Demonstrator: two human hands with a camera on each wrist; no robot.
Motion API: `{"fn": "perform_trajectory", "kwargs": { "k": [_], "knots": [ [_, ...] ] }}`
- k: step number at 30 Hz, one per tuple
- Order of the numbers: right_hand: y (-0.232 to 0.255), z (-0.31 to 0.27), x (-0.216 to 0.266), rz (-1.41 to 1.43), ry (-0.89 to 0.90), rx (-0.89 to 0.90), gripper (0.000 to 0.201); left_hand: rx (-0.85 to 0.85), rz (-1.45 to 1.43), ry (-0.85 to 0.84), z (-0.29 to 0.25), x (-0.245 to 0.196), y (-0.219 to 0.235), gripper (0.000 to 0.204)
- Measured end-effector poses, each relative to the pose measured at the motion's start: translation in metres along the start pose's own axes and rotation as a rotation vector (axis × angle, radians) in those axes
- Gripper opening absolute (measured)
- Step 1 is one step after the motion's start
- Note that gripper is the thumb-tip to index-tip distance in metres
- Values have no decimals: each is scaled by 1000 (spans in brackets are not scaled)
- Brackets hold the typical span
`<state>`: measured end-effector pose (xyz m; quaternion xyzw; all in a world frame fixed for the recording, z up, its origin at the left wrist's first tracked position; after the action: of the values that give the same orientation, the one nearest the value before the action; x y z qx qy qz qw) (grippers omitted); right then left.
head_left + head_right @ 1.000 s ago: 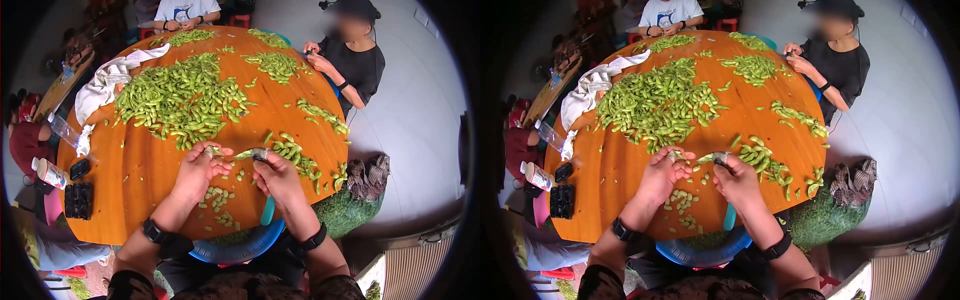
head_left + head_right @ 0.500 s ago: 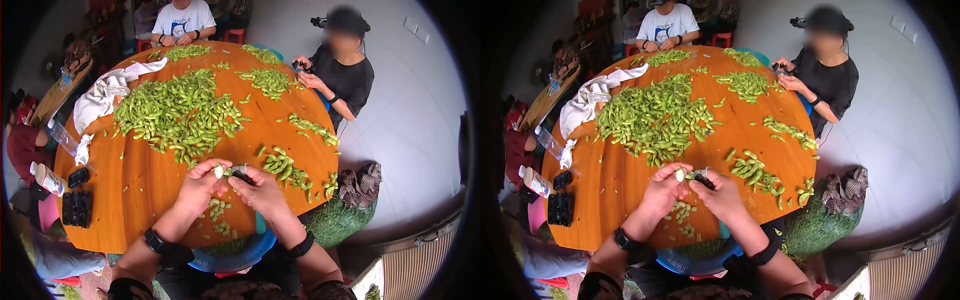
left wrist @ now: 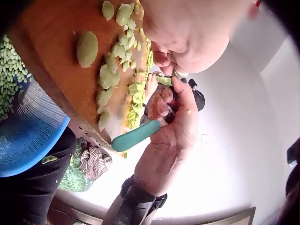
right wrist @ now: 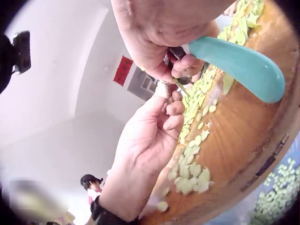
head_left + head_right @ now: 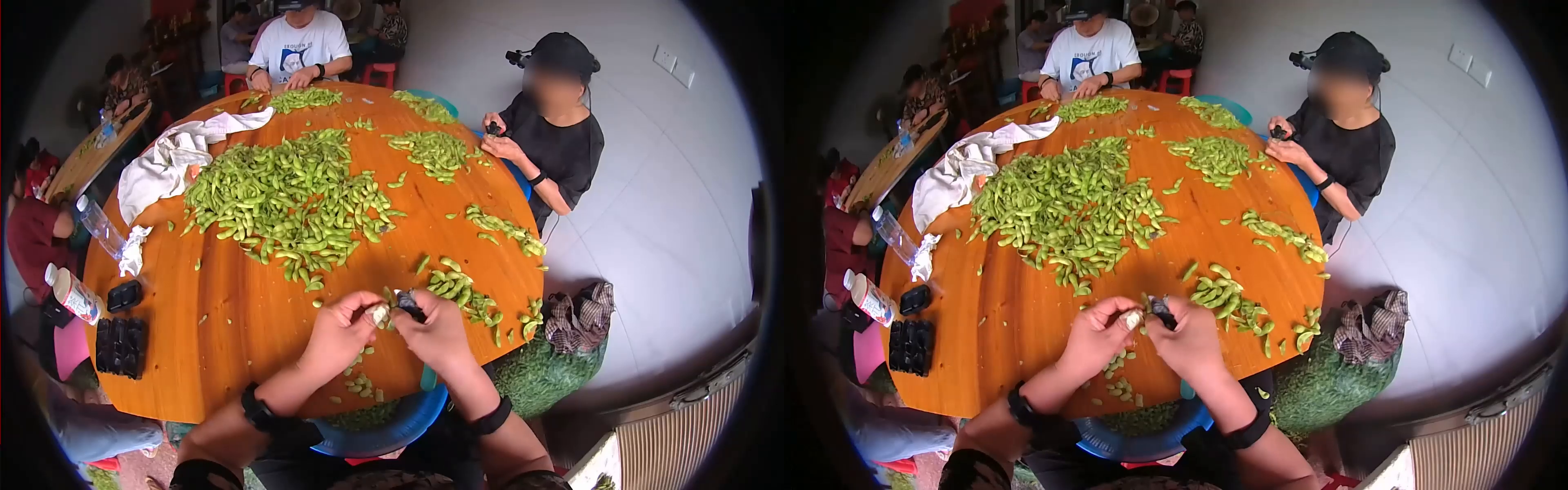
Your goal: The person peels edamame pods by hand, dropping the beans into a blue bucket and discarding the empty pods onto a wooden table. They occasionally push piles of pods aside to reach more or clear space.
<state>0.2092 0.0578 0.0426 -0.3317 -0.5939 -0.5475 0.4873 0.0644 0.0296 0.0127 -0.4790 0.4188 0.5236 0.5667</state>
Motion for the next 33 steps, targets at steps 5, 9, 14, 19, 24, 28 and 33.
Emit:
{"fn": "perform_trajectory", "kwargs": {
  "k": [5,9,14,19,24,28,33],
  "knots": [
    [0,-8,10,-118,-41,98,9,250,-118,144,0,7,1,12],
    [12,-13,-11,86,-257,242,10,261,41,183,-2,9,0,13],
    [84,-11,-22,-805,-93,-139,22,343,878,-212,-9,-22,2,12],
    [76,-2,-11,-814,141,-65,28,248,1142,-330,28,-37,9,15],
    [42,1,-6,-689,229,88,29,27,1266,-204,95,-9,24,16],
    [43,0,-11,-502,281,106,25,93,1476,-216,115,11,25,13],
    [45,16,-17,-355,261,115,18,110,1509,-357,93,-16,20,18]
  ]
}}
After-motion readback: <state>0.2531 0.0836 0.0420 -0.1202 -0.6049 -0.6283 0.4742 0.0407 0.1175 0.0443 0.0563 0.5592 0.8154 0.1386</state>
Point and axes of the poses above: each hand's wrist, its own z-axis towards the middle knuckle, its own y-axis out of the back of the hand, x = y × z, the point moved 4 cm from there along z, towards the middle knuckle, and after that the axes turned 8 degrees about -y, right-handed, at the moved point
